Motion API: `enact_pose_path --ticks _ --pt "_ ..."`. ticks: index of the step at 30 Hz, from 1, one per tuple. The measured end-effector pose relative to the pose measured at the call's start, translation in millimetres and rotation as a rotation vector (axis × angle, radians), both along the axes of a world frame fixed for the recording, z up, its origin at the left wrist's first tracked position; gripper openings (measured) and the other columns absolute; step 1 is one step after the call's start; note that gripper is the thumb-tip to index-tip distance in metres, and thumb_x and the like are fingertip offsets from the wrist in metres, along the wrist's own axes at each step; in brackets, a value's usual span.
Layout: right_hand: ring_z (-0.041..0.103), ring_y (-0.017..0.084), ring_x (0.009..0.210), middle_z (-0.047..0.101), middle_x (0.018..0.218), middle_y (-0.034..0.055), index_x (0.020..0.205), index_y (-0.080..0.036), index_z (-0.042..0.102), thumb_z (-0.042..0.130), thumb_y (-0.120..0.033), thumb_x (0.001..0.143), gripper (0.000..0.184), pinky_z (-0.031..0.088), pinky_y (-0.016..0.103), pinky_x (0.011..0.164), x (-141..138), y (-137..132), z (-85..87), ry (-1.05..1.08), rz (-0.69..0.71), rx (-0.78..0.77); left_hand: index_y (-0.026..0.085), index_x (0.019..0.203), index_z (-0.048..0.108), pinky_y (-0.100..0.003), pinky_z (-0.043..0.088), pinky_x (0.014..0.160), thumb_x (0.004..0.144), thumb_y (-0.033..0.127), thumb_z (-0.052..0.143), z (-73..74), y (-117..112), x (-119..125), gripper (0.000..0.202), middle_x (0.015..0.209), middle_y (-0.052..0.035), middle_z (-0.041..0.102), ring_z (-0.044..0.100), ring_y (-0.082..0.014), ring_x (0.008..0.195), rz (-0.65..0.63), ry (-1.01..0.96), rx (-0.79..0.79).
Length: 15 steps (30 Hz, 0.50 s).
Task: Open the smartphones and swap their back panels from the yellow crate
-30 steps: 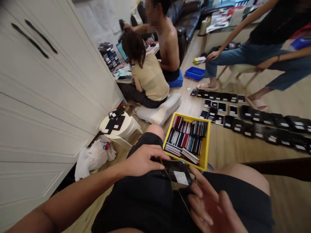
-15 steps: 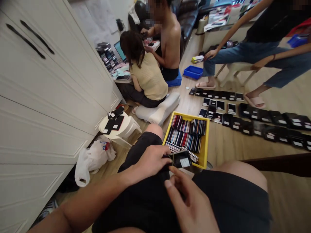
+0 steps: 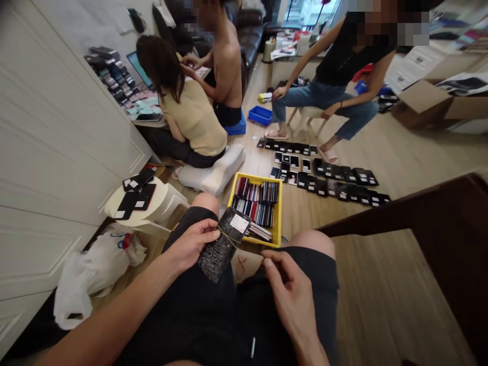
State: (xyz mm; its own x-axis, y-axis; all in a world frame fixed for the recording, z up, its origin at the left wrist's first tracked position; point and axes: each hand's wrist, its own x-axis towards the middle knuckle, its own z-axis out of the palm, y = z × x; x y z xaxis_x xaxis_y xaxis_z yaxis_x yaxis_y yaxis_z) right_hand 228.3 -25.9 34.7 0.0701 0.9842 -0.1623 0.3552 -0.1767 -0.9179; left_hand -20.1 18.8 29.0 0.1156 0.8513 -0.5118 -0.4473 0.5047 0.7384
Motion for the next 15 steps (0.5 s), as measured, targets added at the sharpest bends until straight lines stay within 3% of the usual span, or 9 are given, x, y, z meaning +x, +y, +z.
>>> enact_pose_path --ticks 3,7,9,10,13,15 --pt "0.064 0.019 0.073 0.072 0.091 0.0051 0.117 -0.019 0.07 0.064 -0.052 0.092 0.042 0.055 0.029 0.073 -4 2 2.0 0.132 -0.096 -0.01 0.014 0.082 0.071 -0.025 0.048 0.072 0.054 0.032 0.097 4.2 1 0 0.043 0.077 -0.0006 0.069 0.062 -0.013 0.071 0.048 -0.035 -0.029" --pt "0.065 0.021 0.084 0.071 0.095 0.006 0.109 -0.021 0.073 0.062 -0.043 0.096 0.027 0.054 0.03 0.077 -16 -5 8.8 0.069 0.237 0.014 0.014 0.083 0.07 -0.025 0.051 0.074 0.055 0.031 0.098 9.5 2 -9 0.043 0.079 -0.0007 0.071 0.065 -0.0136 0.074 0.145 -0.027 -0.006" --pt "0.065 0.022 0.091 0.071 0.1 0.0068 0.105 -0.023 0.073 0.061 -0.039 0.096 0.022 0.053 0.032 0.082 -19 -6 6.7 0.051 0.3 0.063 0.013 0.084 0.07 -0.024 0.052 0.073 0.057 0.029 0.097 11.1 1 -13 0.041 0.079 -0.0014 0.071 0.065 -0.0136 0.073 0.12 -0.02 -0.014" --pt "0.065 0.023 0.097 0.071 0.105 0.0073 0.108 -0.023 0.072 0.062 -0.039 0.096 0.023 0.053 0.033 0.086 -20 -5 3.8 0.07 0.249 0.088 0.013 0.084 0.07 -0.024 0.052 0.072 0.058 0.029 0.096 11.6 0 -15 0.041 0.079 -0.0018 0.071 0.066 -0.0138 0.073 0.11 -0.021 -0.027" --pt "0.063 0.027 0.117 0.069 0.122 0.0095 0.119 -0.023 0.067 0.065 -0.046 0.092 0.036 0.052 0.039 0.098 -17 3 -7.7 0.193 -0.072 0.086 0.014 0.086 0.068 -0.025 0.053 0.071 0.059 0.028 0.096 12.0 0 -20 0.041 0.079 -0.0012 0.071 0.066 -0.0143 0.072 0.17 -0.023 -0.045" --pt "0.064 0.028 0.116 0.07 0.123 0.0104 0.12 -0.023 0.067 0.067 -0.052 0.09 0.042 0.053 0.04 0.098 -17 8 -13.5 0.286 -0.144 0.004 0.015 0.086 0.068 -0.025 0.052 0.071 0.059 0.028 0.095 11.8 1 -20 0.04 0.079 -0.0003 0.071 0.065 -0.0141 0.072 0.232 0.004 -0.018"
